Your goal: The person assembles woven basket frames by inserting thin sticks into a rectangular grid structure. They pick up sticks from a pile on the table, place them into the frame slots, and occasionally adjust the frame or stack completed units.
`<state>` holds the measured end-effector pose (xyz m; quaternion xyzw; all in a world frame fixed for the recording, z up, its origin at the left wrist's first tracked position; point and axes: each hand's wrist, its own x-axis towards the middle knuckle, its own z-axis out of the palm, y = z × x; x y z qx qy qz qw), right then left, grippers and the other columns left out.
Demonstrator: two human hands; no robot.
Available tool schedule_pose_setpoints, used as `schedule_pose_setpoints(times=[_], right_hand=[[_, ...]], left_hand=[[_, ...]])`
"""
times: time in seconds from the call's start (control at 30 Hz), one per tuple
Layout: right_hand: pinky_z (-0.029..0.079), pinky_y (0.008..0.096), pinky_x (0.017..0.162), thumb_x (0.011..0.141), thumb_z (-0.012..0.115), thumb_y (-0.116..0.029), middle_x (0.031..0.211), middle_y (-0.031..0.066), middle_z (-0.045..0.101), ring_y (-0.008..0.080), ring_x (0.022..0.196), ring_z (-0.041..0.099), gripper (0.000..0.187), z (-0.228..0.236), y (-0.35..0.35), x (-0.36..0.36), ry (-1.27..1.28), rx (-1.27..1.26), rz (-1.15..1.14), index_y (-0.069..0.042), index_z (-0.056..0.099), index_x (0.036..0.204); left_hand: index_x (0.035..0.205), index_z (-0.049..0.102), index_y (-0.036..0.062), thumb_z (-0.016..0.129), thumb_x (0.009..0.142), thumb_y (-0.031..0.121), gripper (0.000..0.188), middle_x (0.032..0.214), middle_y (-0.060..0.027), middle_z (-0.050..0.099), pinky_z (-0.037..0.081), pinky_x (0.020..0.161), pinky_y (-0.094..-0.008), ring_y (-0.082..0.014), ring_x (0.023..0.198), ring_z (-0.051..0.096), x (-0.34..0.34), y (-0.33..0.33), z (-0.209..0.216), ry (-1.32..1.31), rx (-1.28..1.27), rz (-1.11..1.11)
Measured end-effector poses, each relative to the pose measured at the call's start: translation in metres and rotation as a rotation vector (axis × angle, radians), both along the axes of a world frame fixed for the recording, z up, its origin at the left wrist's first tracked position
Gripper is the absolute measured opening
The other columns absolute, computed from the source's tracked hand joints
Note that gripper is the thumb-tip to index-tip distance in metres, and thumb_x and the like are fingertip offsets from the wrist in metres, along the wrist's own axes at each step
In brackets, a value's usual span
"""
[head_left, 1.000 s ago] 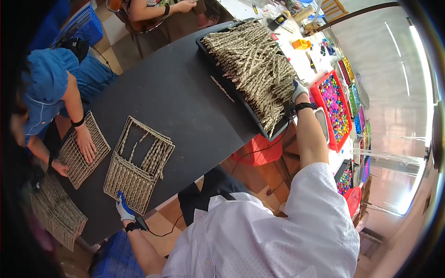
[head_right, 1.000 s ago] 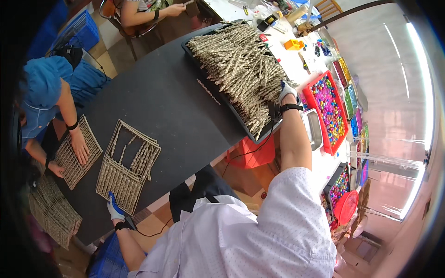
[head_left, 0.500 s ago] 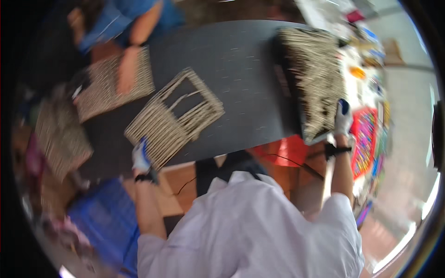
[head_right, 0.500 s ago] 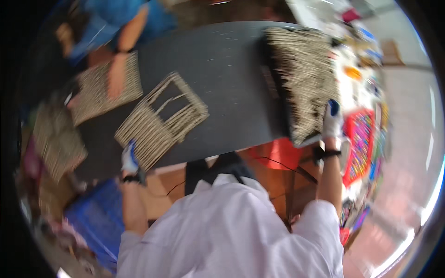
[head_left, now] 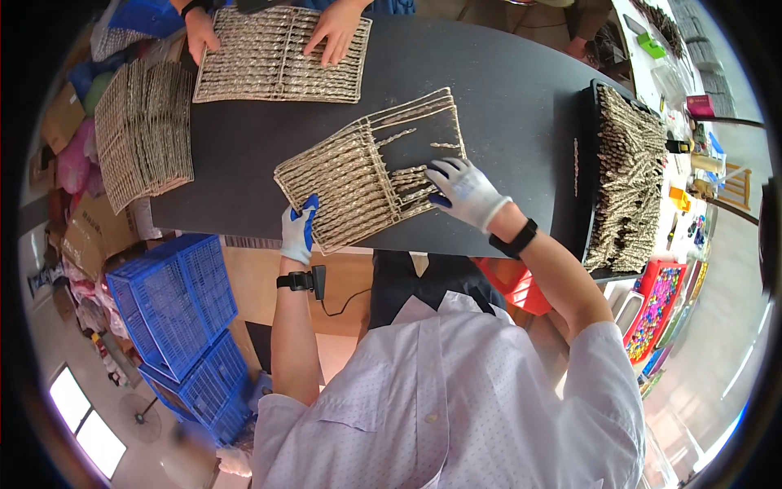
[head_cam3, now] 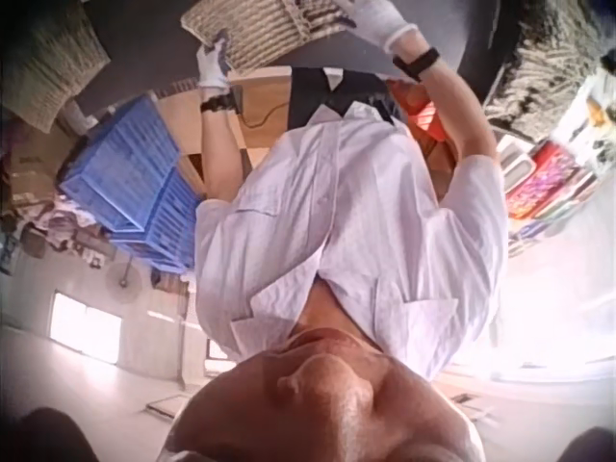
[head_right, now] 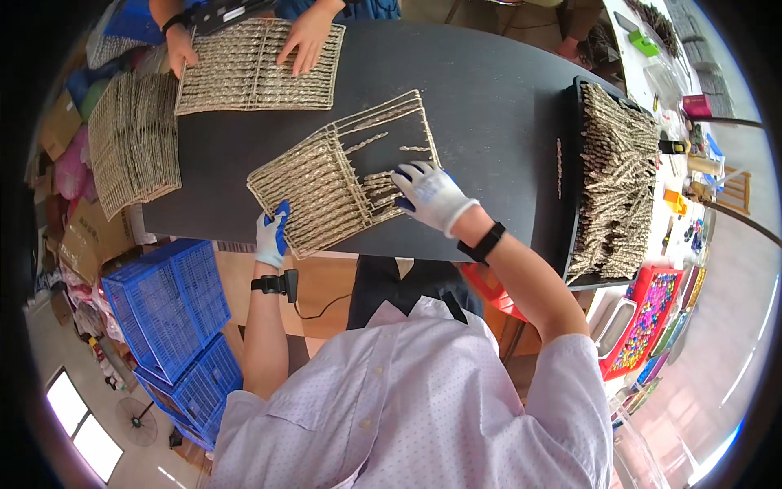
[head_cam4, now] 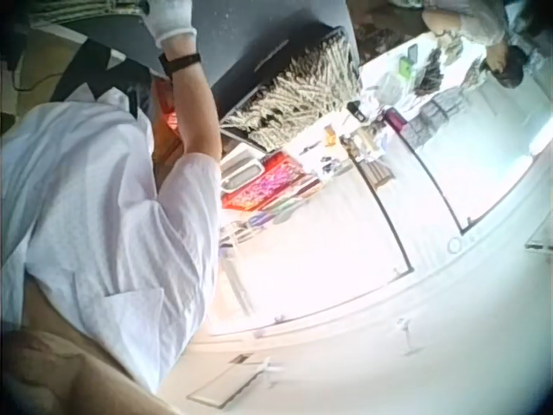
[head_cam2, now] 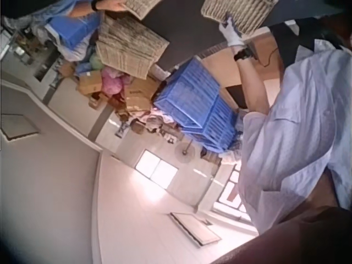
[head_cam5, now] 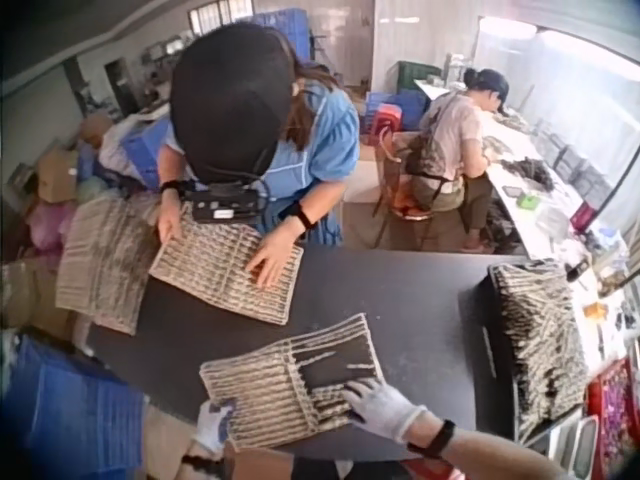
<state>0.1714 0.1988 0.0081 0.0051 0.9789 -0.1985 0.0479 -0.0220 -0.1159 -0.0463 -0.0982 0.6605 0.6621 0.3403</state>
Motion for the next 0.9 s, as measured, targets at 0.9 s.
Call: schedule_pose_setpoints(times=[0.9], right_hand=[[0.043,0.0464,0.091,0.086,0.056,-0.020,0.120,0.0114,0.058,0.0306,0.113,0.054,0.043,-0.026,-0.046,-0.048,-0.592,0.536,0.341,-0.009,0.054,0.127]], left_hand=[[0.103,0.065,0.0028,0.074,0.074,0.006,0.030,0.098,-0.0100,0.063,0.049,0.081,-0.0329,-0.0218,0.090,0.061,0.062,-0.004,0.025,0.569,-0.158,-0.299]])
